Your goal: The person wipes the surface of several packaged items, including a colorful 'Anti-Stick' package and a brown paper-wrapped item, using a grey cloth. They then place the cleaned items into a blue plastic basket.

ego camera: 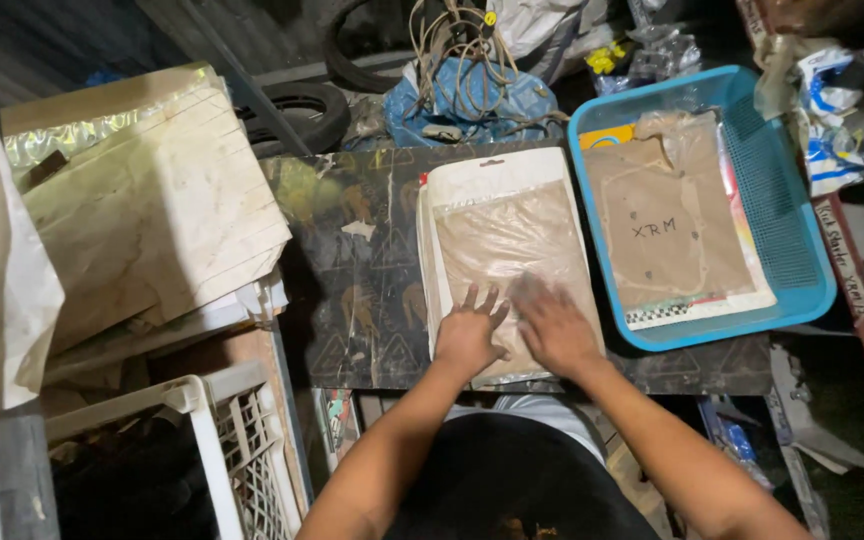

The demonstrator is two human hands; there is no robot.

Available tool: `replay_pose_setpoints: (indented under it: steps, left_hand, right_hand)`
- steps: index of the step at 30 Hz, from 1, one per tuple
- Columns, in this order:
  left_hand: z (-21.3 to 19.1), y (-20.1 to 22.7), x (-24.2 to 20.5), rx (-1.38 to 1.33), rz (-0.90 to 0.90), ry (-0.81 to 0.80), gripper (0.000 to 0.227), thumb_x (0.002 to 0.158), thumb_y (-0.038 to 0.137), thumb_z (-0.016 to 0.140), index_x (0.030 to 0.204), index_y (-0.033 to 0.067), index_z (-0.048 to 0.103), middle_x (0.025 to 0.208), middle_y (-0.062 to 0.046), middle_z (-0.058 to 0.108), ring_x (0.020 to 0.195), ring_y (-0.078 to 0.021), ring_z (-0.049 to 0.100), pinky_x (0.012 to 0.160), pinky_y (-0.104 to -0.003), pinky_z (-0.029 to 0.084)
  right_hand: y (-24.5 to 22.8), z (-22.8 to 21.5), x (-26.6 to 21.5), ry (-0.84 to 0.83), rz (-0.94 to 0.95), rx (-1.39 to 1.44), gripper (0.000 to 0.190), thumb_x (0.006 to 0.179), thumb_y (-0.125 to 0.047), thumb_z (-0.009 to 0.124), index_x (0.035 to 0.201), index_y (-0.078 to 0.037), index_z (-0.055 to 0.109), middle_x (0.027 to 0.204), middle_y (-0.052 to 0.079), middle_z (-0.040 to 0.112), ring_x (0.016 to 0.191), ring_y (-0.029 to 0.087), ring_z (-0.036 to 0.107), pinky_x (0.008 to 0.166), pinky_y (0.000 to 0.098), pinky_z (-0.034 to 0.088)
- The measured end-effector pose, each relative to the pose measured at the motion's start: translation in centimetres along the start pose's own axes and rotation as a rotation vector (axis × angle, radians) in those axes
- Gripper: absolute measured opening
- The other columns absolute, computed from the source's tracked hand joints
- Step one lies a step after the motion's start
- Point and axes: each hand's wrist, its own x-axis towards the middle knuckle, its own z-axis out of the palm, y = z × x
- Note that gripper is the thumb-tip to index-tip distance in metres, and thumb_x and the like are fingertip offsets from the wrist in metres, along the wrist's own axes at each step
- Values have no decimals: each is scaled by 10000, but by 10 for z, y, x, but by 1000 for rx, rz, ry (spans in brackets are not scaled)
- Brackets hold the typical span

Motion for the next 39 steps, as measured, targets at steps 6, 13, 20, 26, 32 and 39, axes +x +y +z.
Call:
replay_pose_setpoints:
  steps: [6, 13, 20, 26, 32, 39]
  left_hand:
    - [29, -48, 18, -233, -152, 213, 477, 862, 356, 723, 1334, 311, 669, 1390, 36, 651, 1319, -257, 592, 1057, -470, 511]
    - [-14, -44, -14, -316, -172, 234, 924, 719, 359, 873, 1527, 164, 469, 1667, -129, 308, 1556, -381, 201, 1225, -599, 228]
    - [8, -56, 12, -506, -190, 336, 820, 822, 341, 809, 1526, 107, 457, 1664, -176, 291, 1565, -349, 191, 1244, -567, 149]
    - [-7, -56, 6, -378, -193, 172, 1050, 724, 454, 864, 1602, 251, 325, 1726, -98, 99, 1583, -373, 50, 1232, -638, 50]
    - [-3, -60, 10, -293, -253, 129, 1039, 713, 451, 877, 1592, 311, 340, 1732, -47, 82, 1578, -389, 28, 1225, -636, 80]
    - [0, -59, 12, -292, -252, 113, 1082, 678, 515, 881, 1591, 353, 322, 1733, -21, 78, 1575, -399, 54, 1229, -631, 107]
  right_hand:
    - [-17, -10, 28, 176, 282, 17, 563, 1004, -350, 562, 1502, -90, 528, 1468, 196, 548, 1459, 367, 419, 1257, 507, 261]
    - [17, 14, 31, 112, 255, 13, 663, 996, -440, 529, 1587, -162, 416, 1639, 152, 384, 1530, 358, 310, 1268, 530, 203]
    - [38, 4, 69, 48, 362, 122, 653, 1051, -457, 415, 1618, -144, 337, 1694, 129, 262, 1568, 362, 193, 1250, 536, 208]
    - [42, 11, 87, 125, 248, 19, 610, 1033, -343, 456, 1592, -112, 382, 1624, 169, 359, 1530, 376, 270, 1237, 525, 246]
    - [-27, 4, 29, -109, -253, 23, 592, 974, -429, 481, 1491, -140, 475, 1551, 195, 445, 1467, 418, 371, 1222, 548, 268]
    - [16, 5, 18, 107, 334, 4, 731, 1012, -425, 497, 1606, -36, 324, 1647, 257, 295, 1528, 455, 243, 1224, 518, 280]
